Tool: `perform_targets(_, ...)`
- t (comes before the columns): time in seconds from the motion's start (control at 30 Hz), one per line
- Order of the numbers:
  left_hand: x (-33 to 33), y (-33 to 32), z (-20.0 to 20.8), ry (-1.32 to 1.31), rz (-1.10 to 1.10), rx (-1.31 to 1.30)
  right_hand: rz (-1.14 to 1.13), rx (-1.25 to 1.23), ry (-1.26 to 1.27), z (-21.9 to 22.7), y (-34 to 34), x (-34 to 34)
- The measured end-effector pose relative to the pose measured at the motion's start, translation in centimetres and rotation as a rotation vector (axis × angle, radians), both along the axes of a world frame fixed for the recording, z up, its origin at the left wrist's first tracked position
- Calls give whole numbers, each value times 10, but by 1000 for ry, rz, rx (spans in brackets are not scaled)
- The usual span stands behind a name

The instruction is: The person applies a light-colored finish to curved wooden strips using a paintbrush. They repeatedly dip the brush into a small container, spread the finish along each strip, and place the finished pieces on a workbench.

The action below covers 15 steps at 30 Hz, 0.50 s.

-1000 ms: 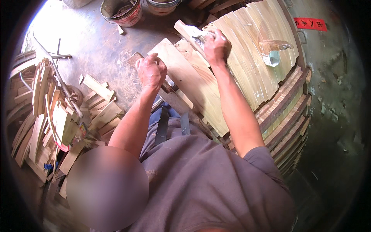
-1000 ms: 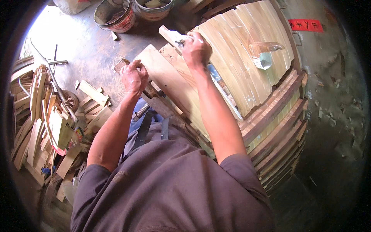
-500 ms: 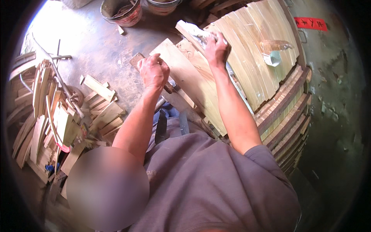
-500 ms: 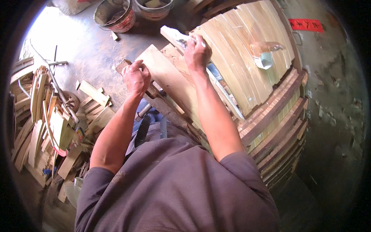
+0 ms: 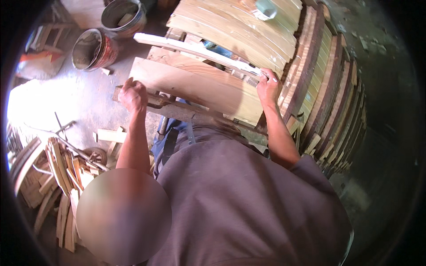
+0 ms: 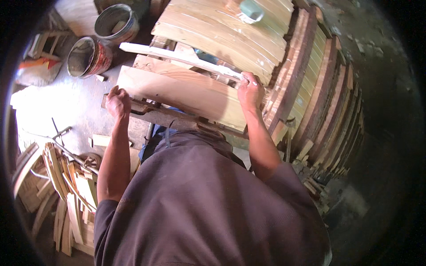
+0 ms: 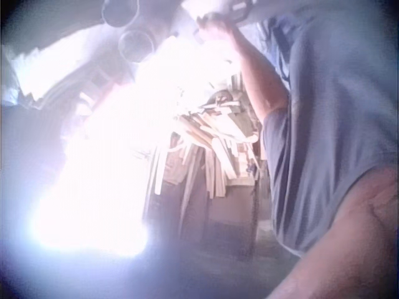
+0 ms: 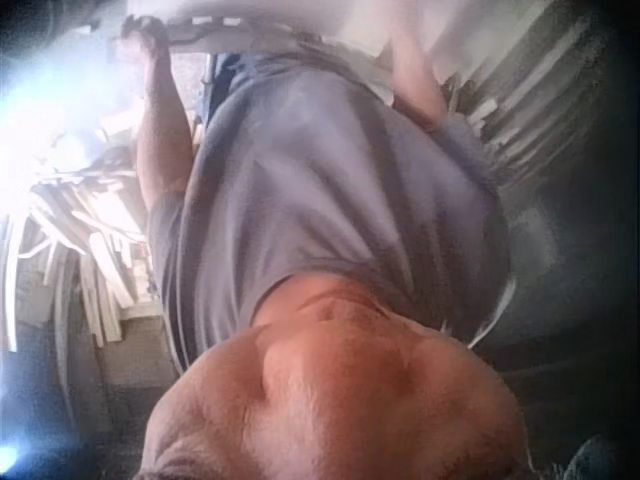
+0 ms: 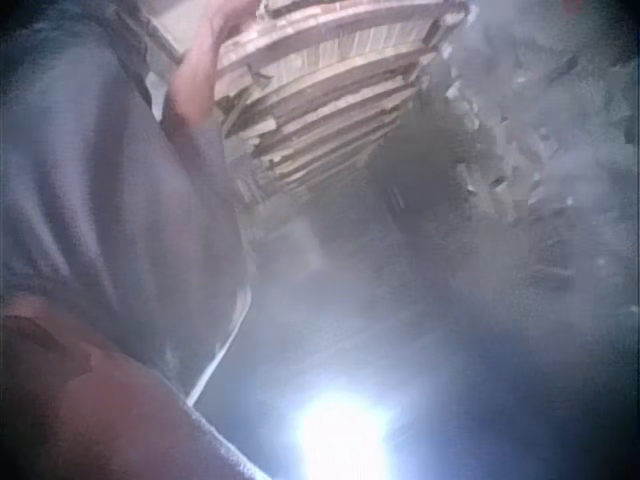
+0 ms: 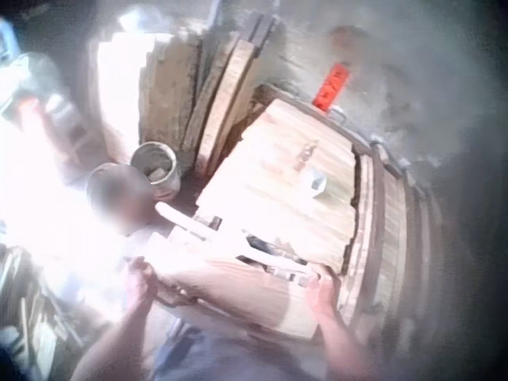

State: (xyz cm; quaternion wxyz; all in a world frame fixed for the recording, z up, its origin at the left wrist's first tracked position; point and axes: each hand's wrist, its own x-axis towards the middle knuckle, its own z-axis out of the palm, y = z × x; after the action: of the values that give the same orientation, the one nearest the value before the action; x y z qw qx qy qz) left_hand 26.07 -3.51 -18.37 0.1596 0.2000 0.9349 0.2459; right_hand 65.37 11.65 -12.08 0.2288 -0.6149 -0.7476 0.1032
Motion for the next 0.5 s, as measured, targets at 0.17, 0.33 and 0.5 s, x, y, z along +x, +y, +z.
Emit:
perform_targets(0.17, -7, -2, -6, -33, -67, -85, -157, -20, -64, 6, -8, 69)
perform_targets(0.33, -10, -5, -16, 54, -102, -85, -280, -46, -190, 8, -14, 127)
perform_targets(0.5, -18, -7, -25, -34, -102, -85, -429, -98, -305, 11, -20, 142)
